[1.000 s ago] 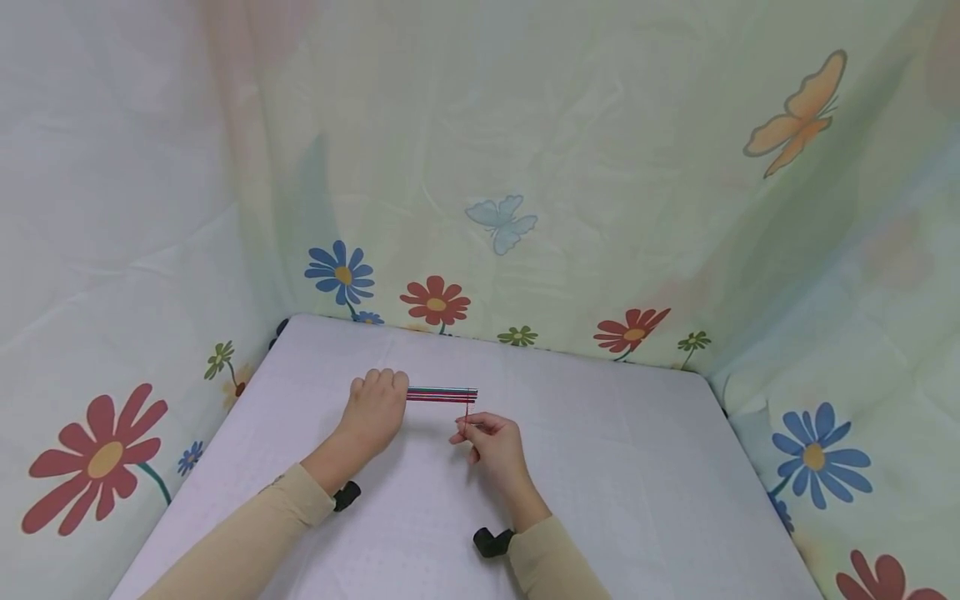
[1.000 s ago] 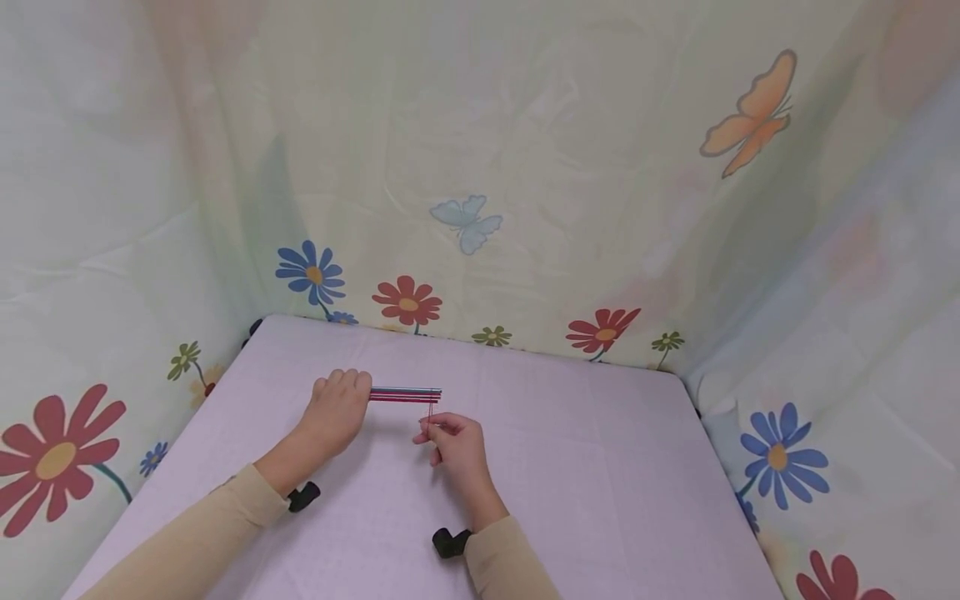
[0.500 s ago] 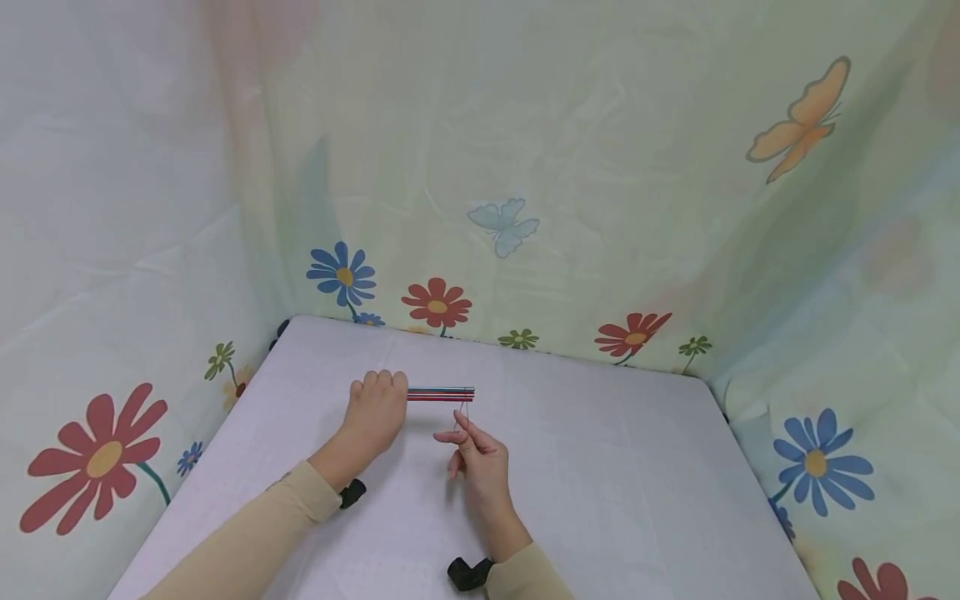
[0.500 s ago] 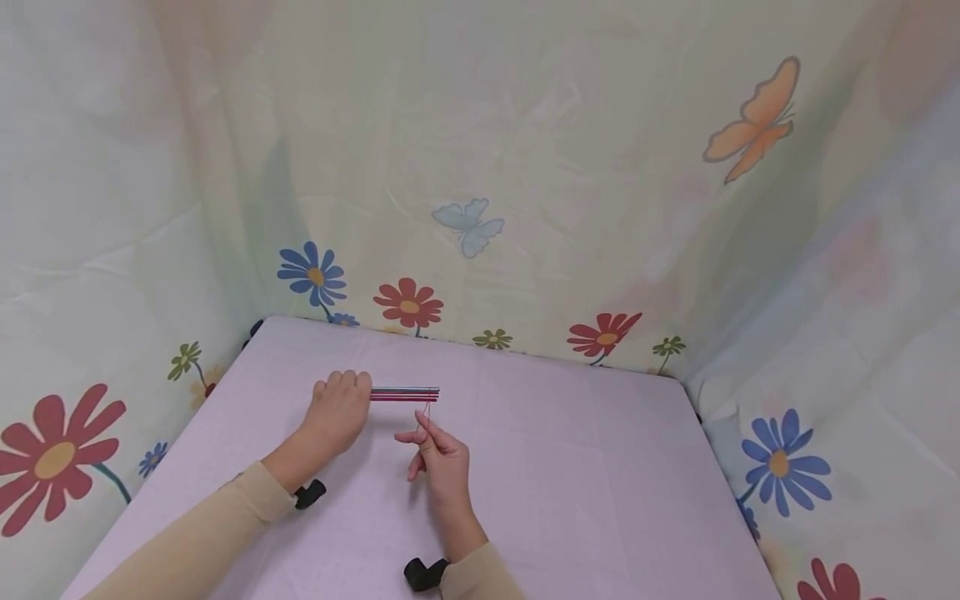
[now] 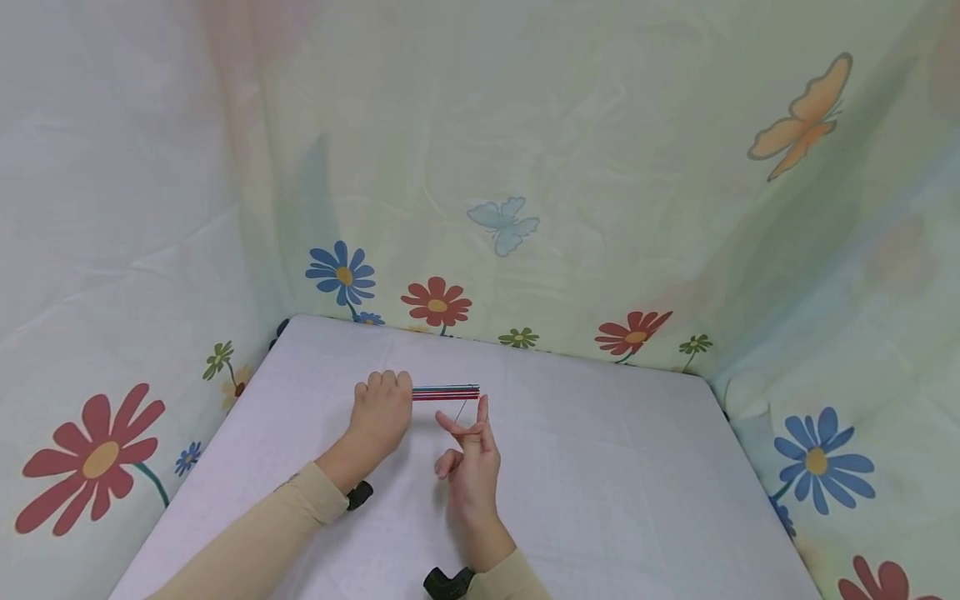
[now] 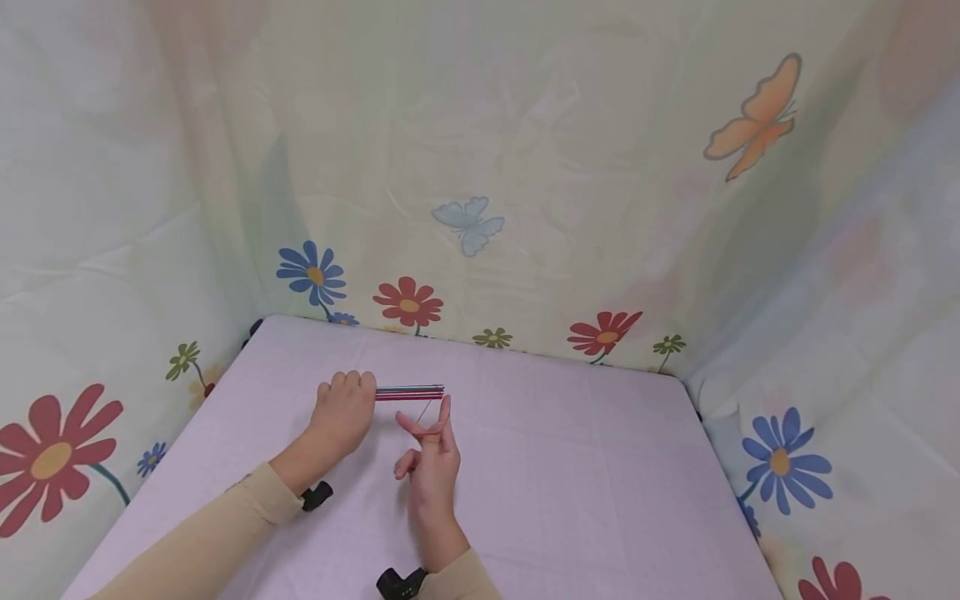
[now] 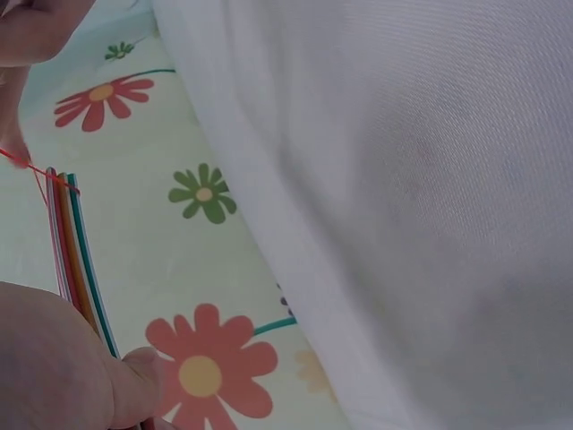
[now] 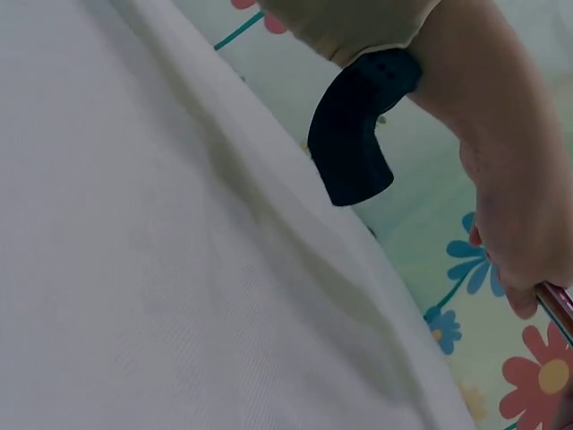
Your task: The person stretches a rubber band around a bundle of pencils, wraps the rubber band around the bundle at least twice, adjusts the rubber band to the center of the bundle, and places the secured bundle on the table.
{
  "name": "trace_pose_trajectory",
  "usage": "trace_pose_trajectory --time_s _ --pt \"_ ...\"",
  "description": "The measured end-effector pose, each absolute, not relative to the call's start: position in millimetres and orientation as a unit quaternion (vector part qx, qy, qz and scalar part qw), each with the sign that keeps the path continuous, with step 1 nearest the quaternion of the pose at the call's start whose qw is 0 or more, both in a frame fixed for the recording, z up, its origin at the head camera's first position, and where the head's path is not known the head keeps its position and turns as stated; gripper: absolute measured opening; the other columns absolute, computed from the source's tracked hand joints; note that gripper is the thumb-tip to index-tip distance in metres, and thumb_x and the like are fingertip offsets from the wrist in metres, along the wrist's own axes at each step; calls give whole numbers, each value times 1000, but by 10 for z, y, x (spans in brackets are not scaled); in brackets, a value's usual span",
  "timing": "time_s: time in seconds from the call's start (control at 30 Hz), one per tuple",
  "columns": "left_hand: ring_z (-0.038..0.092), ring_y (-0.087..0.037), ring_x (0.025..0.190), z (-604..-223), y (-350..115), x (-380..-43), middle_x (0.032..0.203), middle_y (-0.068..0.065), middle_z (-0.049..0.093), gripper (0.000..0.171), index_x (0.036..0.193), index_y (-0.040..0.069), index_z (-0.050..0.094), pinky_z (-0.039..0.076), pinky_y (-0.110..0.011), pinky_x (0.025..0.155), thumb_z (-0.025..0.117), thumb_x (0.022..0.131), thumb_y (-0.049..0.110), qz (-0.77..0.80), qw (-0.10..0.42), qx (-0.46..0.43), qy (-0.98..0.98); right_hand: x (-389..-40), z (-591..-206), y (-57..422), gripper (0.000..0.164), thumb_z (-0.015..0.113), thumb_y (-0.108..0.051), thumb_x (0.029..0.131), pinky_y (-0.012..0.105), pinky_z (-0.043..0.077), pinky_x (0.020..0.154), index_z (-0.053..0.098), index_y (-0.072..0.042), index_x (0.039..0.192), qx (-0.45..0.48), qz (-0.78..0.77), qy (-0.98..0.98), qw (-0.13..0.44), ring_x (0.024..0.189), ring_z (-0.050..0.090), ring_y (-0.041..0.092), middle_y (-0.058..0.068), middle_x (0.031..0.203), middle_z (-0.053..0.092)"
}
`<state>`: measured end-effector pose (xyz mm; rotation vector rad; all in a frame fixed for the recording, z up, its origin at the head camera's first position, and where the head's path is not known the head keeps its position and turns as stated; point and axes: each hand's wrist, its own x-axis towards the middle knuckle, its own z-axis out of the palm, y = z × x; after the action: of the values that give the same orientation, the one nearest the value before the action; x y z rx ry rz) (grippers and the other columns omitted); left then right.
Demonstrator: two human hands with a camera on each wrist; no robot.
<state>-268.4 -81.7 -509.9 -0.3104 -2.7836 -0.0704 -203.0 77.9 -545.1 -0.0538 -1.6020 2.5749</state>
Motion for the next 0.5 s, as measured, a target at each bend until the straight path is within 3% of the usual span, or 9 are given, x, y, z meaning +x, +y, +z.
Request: trace_pose_trajectory --time_s 0.1,0.17,0.3,0.37,0.5 --pt "49 -28 79 -5094 -809 -2690 83 -12 53 19 91 5 50 39 -43 66 62 104 12 -15 167 -106 -980 -2032 -5439 779 55 40 -38 118 21 46 52 26 -37 170 -49 867 -496 23 40 49 4 1 130 79" --pt "48 -27 78 -5094 -810 -2697 83 -12 52 19 91 5 49 38 -42 66 61 104 12 -10 170 -104 -980 -2037 -5419 783 52 37 -35 119 22 44 55 28 -39 169 -68 880 -470 3 42 44 3 -1 136 76" --pt "47 -27 78 -5093 -820 -2694 83 -12 51 20 91 5 49 38 -42 66 62 105 13 -6 167 -100 -981 -2044 -5369 815 52 38 -42 117 21 42 59 32 -36 168 -95 905 -413 -31 47 37 3 -7 140 71" --pt "48 -27 79 -5093 -821 -2691 84 -12 52 19 92 5 50 39 -42 67 61 105 13 -7 165 -95 -982 -2047 -5344 835 57 40 -51 114 21 41 60 34 -33 168 -104 913 -393 -38 47 35 3 -9 136 70" --pt "48 -27 79 -5065 -802 -2676 83 -11 51 19 91 6 50 38 -41 66 62 105 13 -17 173 -90 -981 -2044 -5306 863 60 40 -54 113 20 40 60 34 -31 168 -104 912 -393 -49 47 35 2 -11 129 70"
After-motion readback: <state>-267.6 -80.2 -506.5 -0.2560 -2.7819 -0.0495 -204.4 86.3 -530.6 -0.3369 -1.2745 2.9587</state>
